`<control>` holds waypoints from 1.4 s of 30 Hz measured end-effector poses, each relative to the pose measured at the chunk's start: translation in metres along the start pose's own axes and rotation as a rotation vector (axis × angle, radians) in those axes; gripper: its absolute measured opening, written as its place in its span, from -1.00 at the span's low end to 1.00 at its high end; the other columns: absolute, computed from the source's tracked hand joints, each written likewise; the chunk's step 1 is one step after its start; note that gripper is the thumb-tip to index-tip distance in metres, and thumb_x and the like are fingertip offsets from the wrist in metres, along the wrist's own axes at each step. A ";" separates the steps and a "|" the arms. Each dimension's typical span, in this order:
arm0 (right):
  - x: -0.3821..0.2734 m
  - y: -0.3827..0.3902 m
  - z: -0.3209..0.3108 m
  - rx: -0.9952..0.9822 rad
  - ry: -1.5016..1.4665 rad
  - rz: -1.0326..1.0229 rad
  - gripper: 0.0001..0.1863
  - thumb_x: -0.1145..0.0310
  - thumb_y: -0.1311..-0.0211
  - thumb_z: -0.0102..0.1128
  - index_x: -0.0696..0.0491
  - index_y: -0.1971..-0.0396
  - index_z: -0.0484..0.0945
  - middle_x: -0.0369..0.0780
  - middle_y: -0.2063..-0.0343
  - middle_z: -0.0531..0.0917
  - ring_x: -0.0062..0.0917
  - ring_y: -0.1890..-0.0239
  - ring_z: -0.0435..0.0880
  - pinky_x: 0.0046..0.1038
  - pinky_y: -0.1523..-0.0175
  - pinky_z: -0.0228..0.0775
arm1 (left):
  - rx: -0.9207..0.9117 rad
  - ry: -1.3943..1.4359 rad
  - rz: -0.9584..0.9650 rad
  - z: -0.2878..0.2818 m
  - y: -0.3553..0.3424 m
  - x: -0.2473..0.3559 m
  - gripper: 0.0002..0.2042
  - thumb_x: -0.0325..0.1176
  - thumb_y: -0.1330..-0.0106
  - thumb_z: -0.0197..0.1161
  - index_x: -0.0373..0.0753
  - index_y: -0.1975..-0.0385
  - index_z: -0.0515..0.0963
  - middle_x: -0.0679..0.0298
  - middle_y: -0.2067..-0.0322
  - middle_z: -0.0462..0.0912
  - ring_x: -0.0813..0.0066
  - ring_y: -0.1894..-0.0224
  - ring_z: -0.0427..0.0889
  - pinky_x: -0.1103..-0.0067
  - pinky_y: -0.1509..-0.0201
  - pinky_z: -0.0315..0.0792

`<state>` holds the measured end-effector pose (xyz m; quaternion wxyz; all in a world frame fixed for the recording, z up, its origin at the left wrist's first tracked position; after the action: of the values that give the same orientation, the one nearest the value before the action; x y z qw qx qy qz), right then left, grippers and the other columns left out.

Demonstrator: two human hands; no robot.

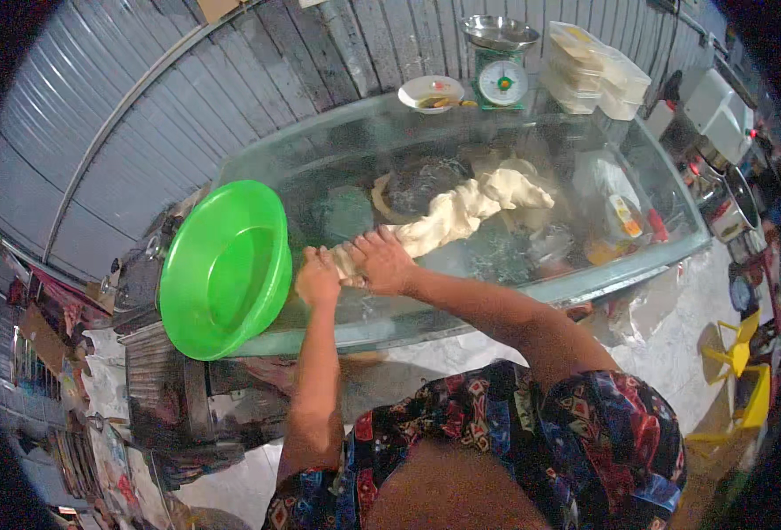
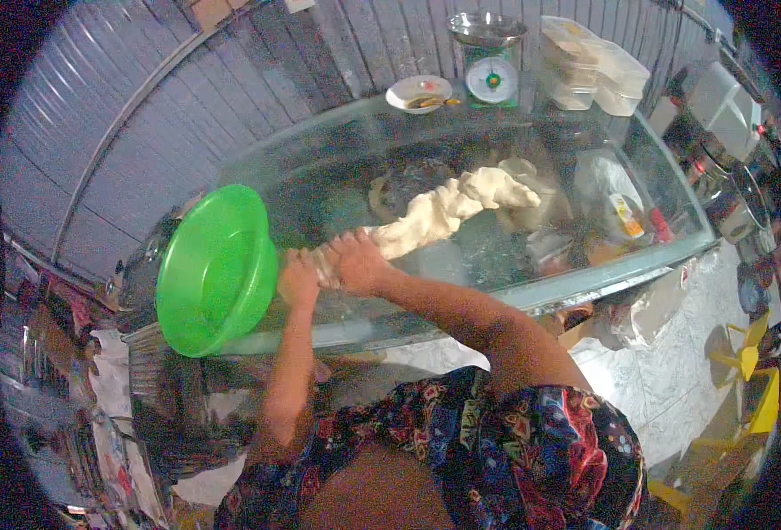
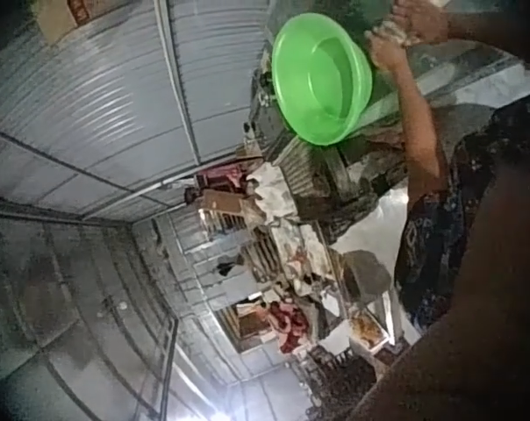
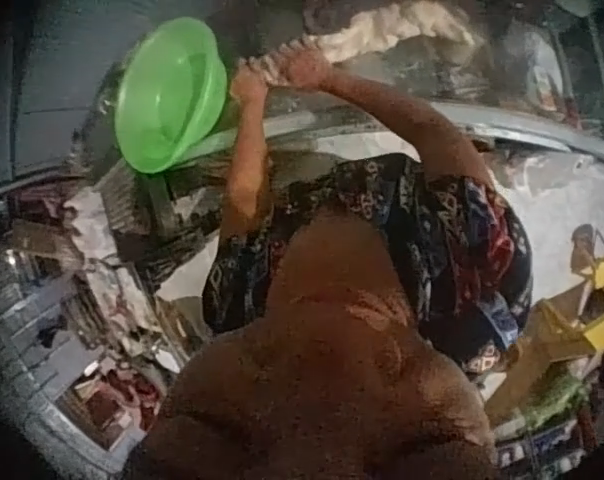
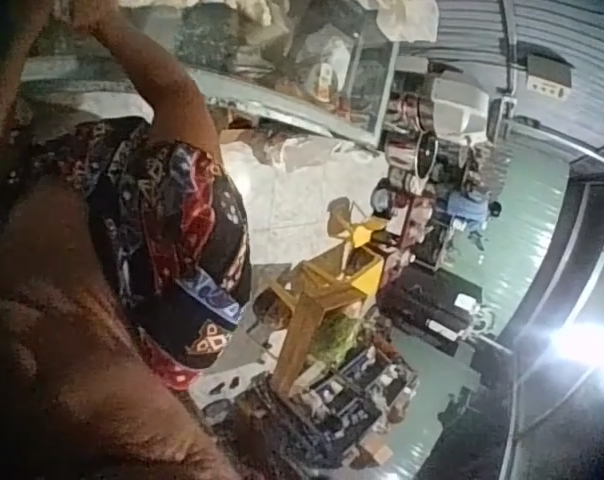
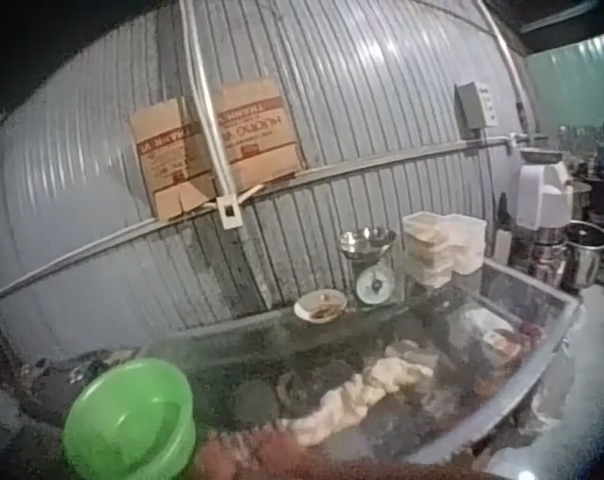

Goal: The person is seen kneading a long piece of dough on a glass table and applying some liquid with a brush.

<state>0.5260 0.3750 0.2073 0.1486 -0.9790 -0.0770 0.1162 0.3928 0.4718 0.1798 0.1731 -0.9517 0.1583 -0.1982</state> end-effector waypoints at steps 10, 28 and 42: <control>0.096 0.043 -0.070 -0.029 -0.627 -0.101 -0.25 -0.19 -0.04 0.22 -0.06 -0.18 0.41 -0.07 -0.17 0.45 -0.17 -0.20 0.42 -0.19 -0.25 0.28 | -0.174 0.038 0.132 -0.038 0.019 0.039 -0.34 0.06 -0.21 0.18 -0.16 -0.26 0.28 0.11 -0.25 0.34 0.07 -0.40 0.06 0.04 -0.35 -0.02; 0.250 0.065 -0.064 -0.002 0.048 0.210 -0.37 -0.42 -0.01 0.01 -0.19 0.23 0.67 -0.13 0.29 0.67 -0.16 0.10 0.62 0.04 -0.02 0.30 | -0.673 -0.050 0.410 0.075 -0.006 0.249 0.05 0.20 0.37 0.51 -0.21 -0.23 0.32 0.06 -0.24 0.35 0.05 -0.25 0.36 0.27 -0.29 0.27; 0.245 0.055 -0.080 0.116 -0.221 0.319 -0.48 -0.13 -0.21 -0.02 0.04 0.47 0.67 0.01 0.41 0.67 -0.14 0.25 0.66 -0.09 0.12 0.43 | -0.353 -0.026 0.380 0.038 0.037 0.265 -0.46 -0.09 0.06 0.41 -0.23 0.10 0.47 0.08 0.05 0.52 0.04 0.02 0.52 0.25 -0.06 0.39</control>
<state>0.7884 0.3465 0.2148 0.1751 -0.9499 0.0703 0.2490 0.6312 0.3512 0.2181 0.0403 -0.9228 0.3642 -0.1192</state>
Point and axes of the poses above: each hand's wrist, its own y-axis away from the middle knuckle, its own z-axis out of the palm, x = y × z, the point moved 3 cm from there along -y, towards the middle knuckle
